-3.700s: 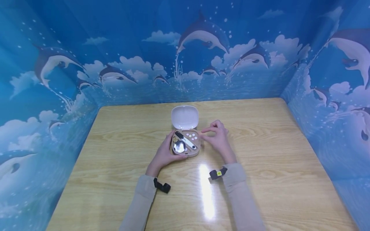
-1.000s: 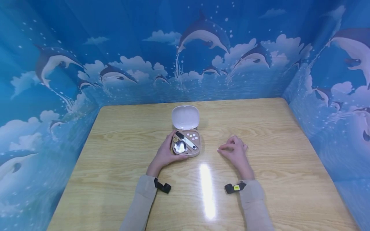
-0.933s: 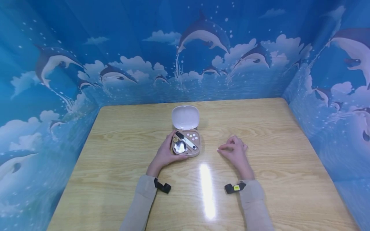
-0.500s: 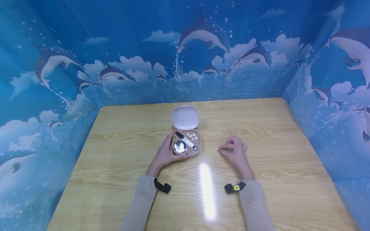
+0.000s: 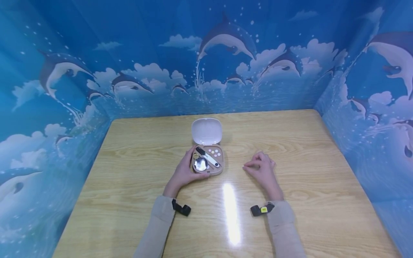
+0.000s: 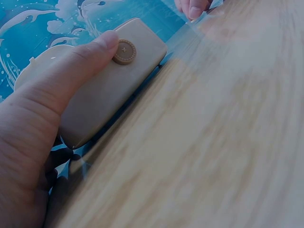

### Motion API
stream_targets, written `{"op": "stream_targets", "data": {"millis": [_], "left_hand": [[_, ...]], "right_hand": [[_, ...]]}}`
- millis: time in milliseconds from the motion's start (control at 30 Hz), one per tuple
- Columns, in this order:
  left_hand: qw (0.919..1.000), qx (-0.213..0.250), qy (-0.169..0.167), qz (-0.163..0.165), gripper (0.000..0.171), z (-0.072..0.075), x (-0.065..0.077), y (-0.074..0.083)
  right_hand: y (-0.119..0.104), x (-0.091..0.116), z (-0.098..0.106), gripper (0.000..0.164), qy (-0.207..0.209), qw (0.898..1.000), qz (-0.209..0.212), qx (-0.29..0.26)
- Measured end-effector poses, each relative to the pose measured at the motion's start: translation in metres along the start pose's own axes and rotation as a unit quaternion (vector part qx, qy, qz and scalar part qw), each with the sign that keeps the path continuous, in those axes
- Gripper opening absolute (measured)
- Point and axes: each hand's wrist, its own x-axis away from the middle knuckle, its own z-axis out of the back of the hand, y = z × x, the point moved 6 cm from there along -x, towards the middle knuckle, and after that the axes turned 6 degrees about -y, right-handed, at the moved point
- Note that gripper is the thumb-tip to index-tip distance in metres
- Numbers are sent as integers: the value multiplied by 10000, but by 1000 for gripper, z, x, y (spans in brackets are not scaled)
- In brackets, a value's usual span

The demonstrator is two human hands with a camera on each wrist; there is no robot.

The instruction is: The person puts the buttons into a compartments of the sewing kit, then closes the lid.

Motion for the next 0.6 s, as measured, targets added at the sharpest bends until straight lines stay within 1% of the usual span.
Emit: {"op": "stream_targets", "data": {"millis": [167,367,600], "left_hand": [[10000,-26,0,-21,129,0,0,0],[10000,-57,-14,56,129,0,-1,0],[9999,-82,-11,69,129,0,0,0]], "right_hand": [[1,-1,0,13,-79,9999,-126,-54],[-3,-3,1,11,-136,9993,-318,-101],[-5,-6,2,9,-186,9985,-462,-205]]}}
